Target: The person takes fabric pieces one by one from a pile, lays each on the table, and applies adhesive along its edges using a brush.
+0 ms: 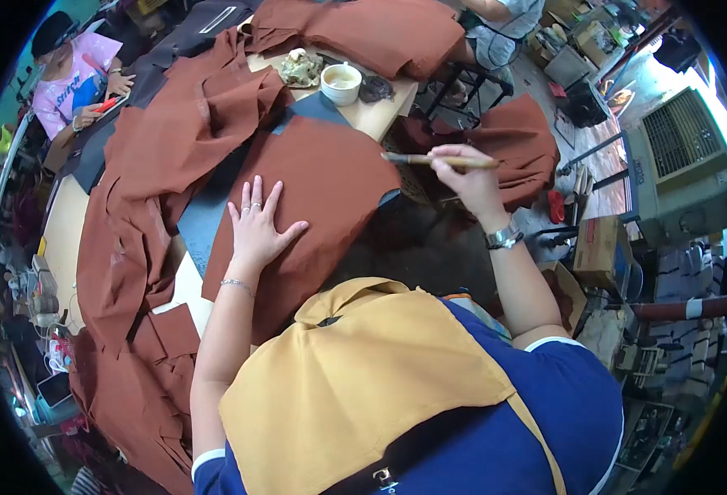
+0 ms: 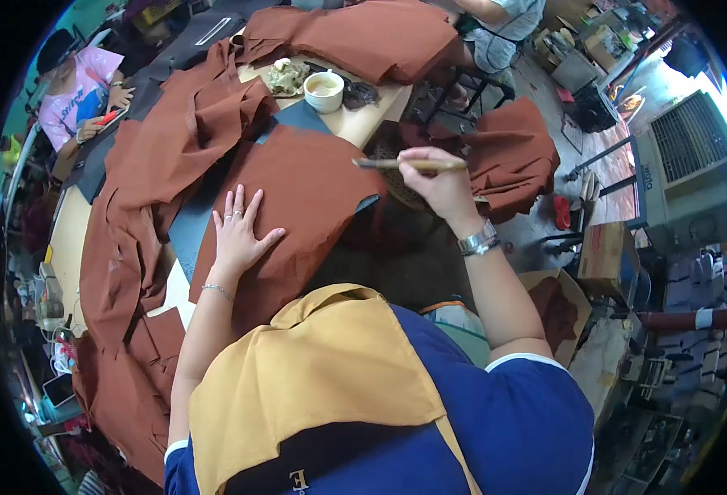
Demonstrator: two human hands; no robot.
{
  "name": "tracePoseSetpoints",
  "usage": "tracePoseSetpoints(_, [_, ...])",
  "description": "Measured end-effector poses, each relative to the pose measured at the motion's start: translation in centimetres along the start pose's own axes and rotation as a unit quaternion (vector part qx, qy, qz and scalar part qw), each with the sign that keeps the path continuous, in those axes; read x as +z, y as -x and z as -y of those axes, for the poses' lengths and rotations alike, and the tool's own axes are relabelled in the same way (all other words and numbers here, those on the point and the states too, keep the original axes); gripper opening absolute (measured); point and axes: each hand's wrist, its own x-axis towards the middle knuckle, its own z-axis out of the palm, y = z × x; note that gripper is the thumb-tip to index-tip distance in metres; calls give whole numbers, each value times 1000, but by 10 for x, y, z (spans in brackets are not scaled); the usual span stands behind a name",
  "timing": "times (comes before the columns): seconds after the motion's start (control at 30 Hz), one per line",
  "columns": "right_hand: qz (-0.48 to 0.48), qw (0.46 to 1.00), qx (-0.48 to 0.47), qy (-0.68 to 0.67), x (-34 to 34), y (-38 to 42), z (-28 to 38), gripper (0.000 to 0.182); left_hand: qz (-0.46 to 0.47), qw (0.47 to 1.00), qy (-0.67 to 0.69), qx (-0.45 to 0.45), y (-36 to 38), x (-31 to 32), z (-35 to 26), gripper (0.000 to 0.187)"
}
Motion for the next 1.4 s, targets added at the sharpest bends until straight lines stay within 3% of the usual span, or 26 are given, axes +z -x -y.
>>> tracePoseSetpoints(0.1, [44,993,87,66,3,31,0,16,14,1000,2,0,-2,-5,-1,95])
tracePoseSetpoints(0.13, [34,998,8,57,10,37,-4,17,8,1000,6,5,-1,-3,1,95])
tracePoseSetpoints(0.2, [52,994,-53,78,21,41,-10,17,-4,1000,12,10,2,1,6,96])
tracePoseSetpoints(0.37, [72,983,-50,160,5,37,8,16,-11,1000,9,21,0,3,8,96])
tracePoseSetpoints(0.47, [25,985,-69,158,4,28,21,14,-1,1000,-2,25,-6,2,9,95])
tracePoseSetpoints(0.57, [71,995,-7,65,26,26,1,15,8,999,-14,34,-13,2,10,95])
tracePoseSetpoints(0.7, [116,977,44,171,-7,31,7,16,14,999,-17,44,-20,0,13,94])
tracePoseSetpoints(0.8, [60,987,-53,139,1,27,13,16,7,998,-4,63,-28,1,16,96])
tracePoseSetpoints(0.97, [149,987,-16,57,17,29,1,16,19,995,-19,99,-48,0,21,96])
tracePoseSetpoints(1.07, [163,973,-26,162,-12,24,5,16,30,993,-11,113,-60,-1,22,96])
tracePoseSetpoints(1.2, [140,987,-68,46,29,28,12,15,40,989,-14,139,-79,0,23,97])
tracePoseSetpoints(1.37, [164,969,-81,168,-10,28,7,15,42,984,-13,174,-99,4,28,97])
tracePoseSetpoints(1.4, [153,974,-89,138,-6,29,6,15,43,983,-10,176,-101,5,29,97])
